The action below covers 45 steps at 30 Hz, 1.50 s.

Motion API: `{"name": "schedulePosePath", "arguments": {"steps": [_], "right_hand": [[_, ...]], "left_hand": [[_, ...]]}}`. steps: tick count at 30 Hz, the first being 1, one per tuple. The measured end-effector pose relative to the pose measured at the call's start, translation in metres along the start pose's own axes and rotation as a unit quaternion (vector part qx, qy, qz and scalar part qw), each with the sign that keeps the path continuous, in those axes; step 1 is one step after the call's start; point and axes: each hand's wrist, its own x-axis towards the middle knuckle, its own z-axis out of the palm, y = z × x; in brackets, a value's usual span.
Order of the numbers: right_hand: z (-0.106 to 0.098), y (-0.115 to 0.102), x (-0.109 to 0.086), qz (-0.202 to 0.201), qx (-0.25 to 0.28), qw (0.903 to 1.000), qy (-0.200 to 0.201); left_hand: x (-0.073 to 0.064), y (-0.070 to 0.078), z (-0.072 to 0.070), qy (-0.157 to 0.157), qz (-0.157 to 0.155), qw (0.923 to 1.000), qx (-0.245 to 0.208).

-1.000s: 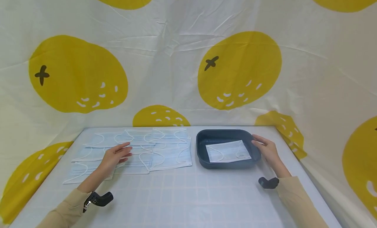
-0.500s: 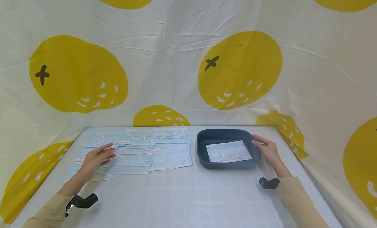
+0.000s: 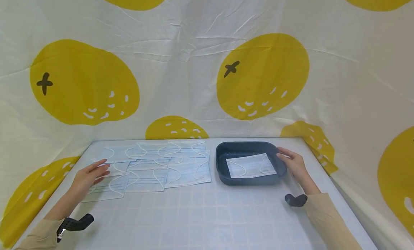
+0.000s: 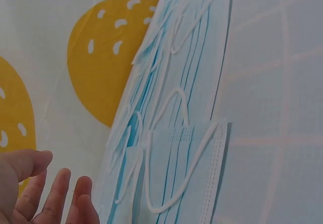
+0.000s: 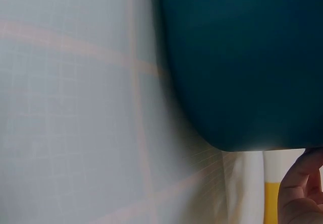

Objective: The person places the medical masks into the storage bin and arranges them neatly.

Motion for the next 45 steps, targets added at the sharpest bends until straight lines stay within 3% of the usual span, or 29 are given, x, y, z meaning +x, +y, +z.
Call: {"name": "schedulePosePath", "arguments": {"steps": [10, 21, 25, 31, 38, 45], "right_hand": [[-0.001, 0.002, 0.000, -0.008, 0.000, 1.0000, 0.005], [0.003, 0.003, 0.002, -0.011, 0.004, 0.9999, 0.003], [0.002, 0.003, 0.001, -0.013, 0.003, 0.9999, 0.006], [0.002, 0.001, 0.000, -0.013, 0.002, 0.9999, 0.007], [0.001, 0.002, 0.000, -0.015, -0.001, 0.9999, 0.003], [-0.001, 0.003, -0.001, -0.012, 0.003, 0.9999, 0.000]], "left_hand": [[-0.016, 0.009, -0.024, -0.027, 0.020, 0.9992, 0.022], [-0.019, -0.009, -0.055, -0.053, 0.029, 0.9959, 0.068], [-0.017, -0.014, -0.064, -0.046, 0.013, 0.9973, 0.055], [-0.016, -0.018, -0.074, -0.050, -0.019, 0.9945, 0.090], [-0.014, -0.025, -0.077, -0.041, -0.042, 0.9940, 0.092], [-0.012, -0.036, -0.079, -0.025, -0.074, 0.9948, 0.066]]}}
